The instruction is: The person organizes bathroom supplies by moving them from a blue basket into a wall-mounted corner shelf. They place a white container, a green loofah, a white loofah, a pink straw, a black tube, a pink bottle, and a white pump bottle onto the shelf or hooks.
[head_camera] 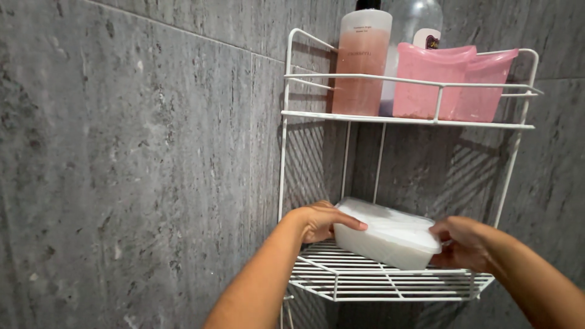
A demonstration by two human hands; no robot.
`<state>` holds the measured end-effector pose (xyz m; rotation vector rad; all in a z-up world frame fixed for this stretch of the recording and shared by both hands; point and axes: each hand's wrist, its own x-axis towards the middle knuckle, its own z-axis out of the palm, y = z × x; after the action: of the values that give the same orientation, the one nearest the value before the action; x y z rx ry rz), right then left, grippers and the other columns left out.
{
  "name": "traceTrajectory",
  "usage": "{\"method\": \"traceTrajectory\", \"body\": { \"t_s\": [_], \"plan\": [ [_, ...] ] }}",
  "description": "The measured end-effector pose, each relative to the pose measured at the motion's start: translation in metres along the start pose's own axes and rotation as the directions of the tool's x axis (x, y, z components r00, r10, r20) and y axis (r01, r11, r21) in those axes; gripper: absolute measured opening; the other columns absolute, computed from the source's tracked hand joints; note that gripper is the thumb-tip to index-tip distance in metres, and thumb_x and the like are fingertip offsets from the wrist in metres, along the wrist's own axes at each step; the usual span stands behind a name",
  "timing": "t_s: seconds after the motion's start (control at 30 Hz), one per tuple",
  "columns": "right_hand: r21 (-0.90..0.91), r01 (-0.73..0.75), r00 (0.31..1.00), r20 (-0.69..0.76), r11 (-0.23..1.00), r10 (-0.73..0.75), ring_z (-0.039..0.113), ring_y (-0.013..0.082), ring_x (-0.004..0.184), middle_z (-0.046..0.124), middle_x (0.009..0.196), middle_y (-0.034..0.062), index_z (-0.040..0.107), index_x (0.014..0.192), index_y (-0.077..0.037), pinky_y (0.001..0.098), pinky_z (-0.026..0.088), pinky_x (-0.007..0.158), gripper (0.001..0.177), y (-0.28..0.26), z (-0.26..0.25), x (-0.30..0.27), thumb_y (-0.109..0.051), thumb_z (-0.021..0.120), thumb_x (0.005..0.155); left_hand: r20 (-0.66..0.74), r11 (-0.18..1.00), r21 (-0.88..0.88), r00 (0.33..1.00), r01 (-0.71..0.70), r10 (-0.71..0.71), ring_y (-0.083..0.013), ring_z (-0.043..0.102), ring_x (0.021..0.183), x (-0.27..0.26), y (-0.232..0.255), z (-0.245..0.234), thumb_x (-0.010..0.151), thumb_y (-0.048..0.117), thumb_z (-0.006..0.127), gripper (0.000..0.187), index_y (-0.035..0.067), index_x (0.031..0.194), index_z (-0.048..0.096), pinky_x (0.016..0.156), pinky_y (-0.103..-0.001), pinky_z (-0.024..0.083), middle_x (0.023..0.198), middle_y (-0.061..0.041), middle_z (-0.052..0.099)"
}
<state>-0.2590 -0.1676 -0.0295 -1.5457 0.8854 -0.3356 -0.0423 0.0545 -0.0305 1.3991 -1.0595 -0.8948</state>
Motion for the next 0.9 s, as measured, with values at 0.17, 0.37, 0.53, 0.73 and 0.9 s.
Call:
{"method": "traceTrajectory", "body": {
  "t_s": [0.17, 0.37, 0.53, 0.73, 0.9],
  "plan": [
    [0.141, -0.008, 1.0, -0.014, 0.99, 0.01, 0.062, 0.0364, 0.111, 0.057, 0.126, 0.0309, 0.055, 0.129, 0.017, 0.0438, 0.061, 0.094, 0.041, -0.001, 0.002, -0.009, -0.009, 0.054, 0.098, -0.132, 0.99, 0.107, 0.985, -0.094, 0.108, -0.0357, 0.071, 0.118, -0.013, -0.004, 0.013, 0.057, 0.026, 0.095, 0.084, -0.01, 0.124, 0.06, 0.097, -0.043, 0.059, 0.124, -0.027, 0.071],
    [0.175, -0.026, 1.0, 0.005, 0.984, 0.026, 0.058, 0.0286, 0.101, 0.056, 0.117, 0.0235, 0.054, 0.13, 0.016, 0.042, 0.061, 0.094, 0.041, 0.002, -0.007, 0.014, -0.013, 0.054, 0.102, -0.345, 0.691, 0.708, 0.785, -0.143, 0.516, -0.0325, 0.06, 0.126, -0.008, -0.013, 0.01, 0.055, 0.043, 0.097, 0.093, 0.008, 0.133, 0.062, 0.104, -0.039, 0.049, 0.134, -0.019, 0.063],
    [0.201, -0.019, 1.0, 0.003, 0.98, 0.019, 0.057, 0.0262, 0.096, 0.053, 0.116, 0.0231, 0.053, 0.128, 0.017, 0.04, 0.062, 0.092, 0.039, 0.009, -0.015, 0.031, -0.012, 0.057, 0.101, -0.224, 0.397, 0.901, 0.596, -0.175, 0.771, -0.0325, 0.061, 0.126, -0.008, -0.015, 0.019, 0.06, 0.047, 0.095, 0.073, 0.009, 0.118, 0.072, 0.106, -0.042, 0.048, 0.125, -0.015, 0.071],
    [0.223, -0.048, 0.999, 0.017, 0.974, 0.045, 0.06, 0.0293, 0.1, 0.053, 0.118, 0.0257, 0.053, 0.127, 0.018, 0.0387, 0.061, 0.09, 0.041, 0.008, -0.016, 0.032, -0.011, 0.06, 0.099, -0.222, 0.314, 0.949, 0.708, 0.0, 0.67, -0.027, 0.065, 0.124, -0.058, 0.015, 0.043, 0.073, 0.045, 0.08, 0.056, 0.013, 0.118, 0.071, 0.106, -0.041, 0.05, 0.125, -0.009, 0.073],
    [0.124, -0.025, 0.999, -0.027, 0.992, 0.028, 0.061, 0.0323, 0.101, 0.058, 0.116, 0.0277, 0.057, 0.124, 0.016, 0.0395, 0.06, 0.087, 0.042, 0.011, -0.015, 0.038, -0.02, 0.059, 0.102, -0.067, 0.137, 0.986, 0.529, -0.095, 0.846, -0.0482, 0.053, 0.124, -0.051, 0.011, 0.048, 0.074, 0.039, 0.076, 0.06, 0.006, 0.124, 0.067, 0.106, -0.054, 0.042, 0.131, -0.028, 0.059]
  ]
}}
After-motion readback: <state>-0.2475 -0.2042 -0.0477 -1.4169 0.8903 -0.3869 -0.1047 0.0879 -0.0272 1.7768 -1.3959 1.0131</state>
